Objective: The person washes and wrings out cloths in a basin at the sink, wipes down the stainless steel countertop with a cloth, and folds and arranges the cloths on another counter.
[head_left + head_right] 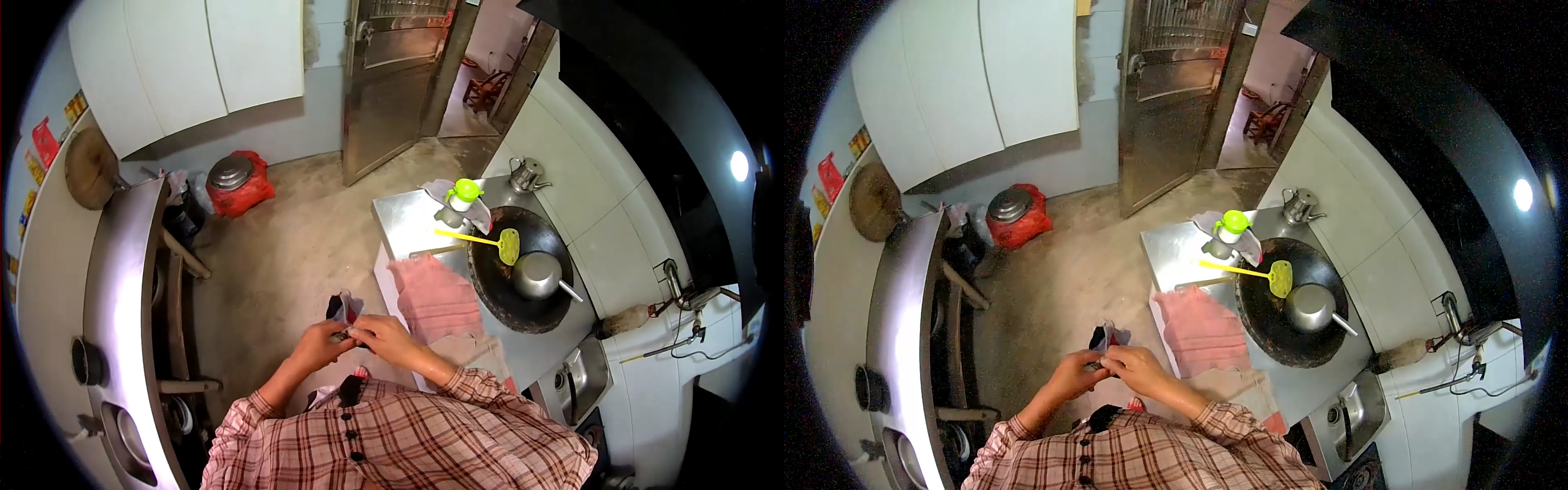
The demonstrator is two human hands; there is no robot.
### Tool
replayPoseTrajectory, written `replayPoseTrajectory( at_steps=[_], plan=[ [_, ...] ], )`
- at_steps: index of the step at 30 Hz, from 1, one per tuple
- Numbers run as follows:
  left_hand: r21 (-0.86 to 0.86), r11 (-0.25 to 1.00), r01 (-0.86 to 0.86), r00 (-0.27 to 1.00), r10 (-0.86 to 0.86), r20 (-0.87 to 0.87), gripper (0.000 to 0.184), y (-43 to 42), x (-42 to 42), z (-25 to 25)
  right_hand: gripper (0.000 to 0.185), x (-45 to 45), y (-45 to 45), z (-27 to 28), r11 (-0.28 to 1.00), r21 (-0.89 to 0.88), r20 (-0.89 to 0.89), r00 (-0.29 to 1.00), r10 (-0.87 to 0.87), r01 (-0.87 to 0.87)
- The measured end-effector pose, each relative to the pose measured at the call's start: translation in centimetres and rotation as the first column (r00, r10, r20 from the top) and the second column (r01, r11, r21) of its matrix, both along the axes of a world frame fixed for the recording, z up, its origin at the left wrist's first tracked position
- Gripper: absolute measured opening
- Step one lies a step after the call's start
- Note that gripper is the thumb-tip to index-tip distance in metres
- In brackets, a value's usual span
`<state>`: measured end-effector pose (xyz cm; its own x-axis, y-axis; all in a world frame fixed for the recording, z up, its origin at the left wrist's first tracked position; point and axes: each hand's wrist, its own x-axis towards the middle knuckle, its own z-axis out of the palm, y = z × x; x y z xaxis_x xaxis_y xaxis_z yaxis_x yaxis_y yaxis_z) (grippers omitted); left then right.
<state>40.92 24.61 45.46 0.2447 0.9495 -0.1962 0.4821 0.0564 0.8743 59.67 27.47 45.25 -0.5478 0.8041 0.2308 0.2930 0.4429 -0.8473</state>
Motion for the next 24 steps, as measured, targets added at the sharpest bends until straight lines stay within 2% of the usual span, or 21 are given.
replayPoseTrajectory(
  at_steps=[1, 2, 4, 5, 7, 10, 12, 14, 15, 17, 18, 19, 20, 21, 23, 24],
  plan=[
    [0.025, 0.999, 0.021, 1.000, -0.021, -0.018, 0.035, 1.3, -0.1, 0.0, 0.021, 0.0, 0.8, -0.2, 0.999, 0.040, -0.022, 0.999, -0.026, 0.027],
    [0.133, 0.989, 0.058, 0.994, -0.045, -0.103, 0.035, 2.4, -0.2, -0.5, 0.021, 0.2, 1.5, -0.4, 0.995, 0.079, -0.047, 0.998, -0.050, 0.054],
    [0.331, 0.931, 0.151, 0.961, -0.061, -0.268, 0.035, 4.8, -0.4, -2.5, 0.019, 0.4, 2.6, -0.5, 0.987, -0.014, -0.068, 0.984, -0.163, 0.163],
    [0.289, 0.942, 0.170, 0.957, -0.088, -0.276, 0.036, 6.2, -0.5, -5.3, 0.018, 0.5, 3.4, -1.4, 0.975, -0.078, -0.048, 0.976, -0.210, 0.206],
    [0.237, 0.939, 0.248, 0.925, -0.157, -0.347, 0.036, 9.2, -1.0, -6.9, 0.018, 0.9, 4.3, -0.3, 0.951, -0.116, -0.083, 0.952, -0.296, 0.286],
    [0.043, 0.948, 0.317, 0.917, -0.294, -0.268, 0.038, 13.3, -2.5, -8.2, 0.015, 0.8, 6.3, -1.0, 0.905, -0.138, -0.087, 0.906, -0.415, 0.402],
    [-0.018, 0.907, 0.421, 0.865, -0.408, -0.293, 0.042, 15.6, -3.6, -12.0, 0.017, 0.5, 7.4, -3.1, 0.880, -0.113, -0.079, 0.879, -0.471, 0.462],
    [-0.093, 0.849, 0.521, 0.795, -0.521, -0.311, 0.044, 18.5, -4.8, -12.9, 0.016, 0.4, 8.8, -4.5, 0.838, -0.116, -0.049, 0.839, -0.542, 0.534],
    [-0.061, 0.789, 0.611, 0.738, -0.596, -0.316, 0.047, 20.5, -5.6, -15.1, 0.016, -0.2, 9.5, -4.9, 0.815, -0.118, -0.056, 0.816, -0.575, 0.567],
    [-0.067, 0.687, 0.723, 0.632, -0.698, -0.336, 0.046, 24.1, -7.1, -16.0, 0.017, -1.7, 10.4, -6.3, 0.760, -0.127, -0.106, 0.753, -0.649, 0.637],
    [-0.080, 0.624, 0.777, 0.566, -0.750, -0.342, 0.046, 25.6, -7.8, -16.2, 0.017, -2.1, 10.8, -6.6, 0.678, -0.316, -0.061, 0.699, -0.712, 0.663],
    [-0.012, 0.587, 0.810, 0.542, -0.756, -0.367, 0.041, 26.7, -8.2, -17.6, 0.018, -2.5, 10.8, -7.1, 0.570, -0.482, 0.004, 0.652, -0.758, 0.666],
    [-0.033, 0.600, 0.799, 0.544, -0.744, -0.388, 0.038, 28.0, -9.0, -16.4, 0.019, -3.4, 10.8, -6.4, 0.422, -0.645, 0.062, 0.594, -0.802, 0.637],
    [-0.040, 0.617, 0.786, 0.549, -0.726, -0.414, 0.035, 29.6, -9.3, -15.0, 0.016, -3.5, 11.4, -8.0, 0.501, -0.474, 0.005, 0.571, -0.821, 0.724],
    [-0.043, 0.649, 0.759, 0.545, -0.671, -0.502, 0.029, 33.0, -9.2, -11.9, 0.015, -4.3, 12.9, -8.8, 0.476, -0.314, -0.035, 0.491, -0.870, 0.821],
    [0.022, 0.637, 0.771, 0.551, -0.649, -0.524, 0.028, 34.8, -9.0, -11.2, 0.015, -4.6, 13.2, -9.5, 0.452, -0.236, -0.049, 0.454, -0.890, 0.860]
  ],
)
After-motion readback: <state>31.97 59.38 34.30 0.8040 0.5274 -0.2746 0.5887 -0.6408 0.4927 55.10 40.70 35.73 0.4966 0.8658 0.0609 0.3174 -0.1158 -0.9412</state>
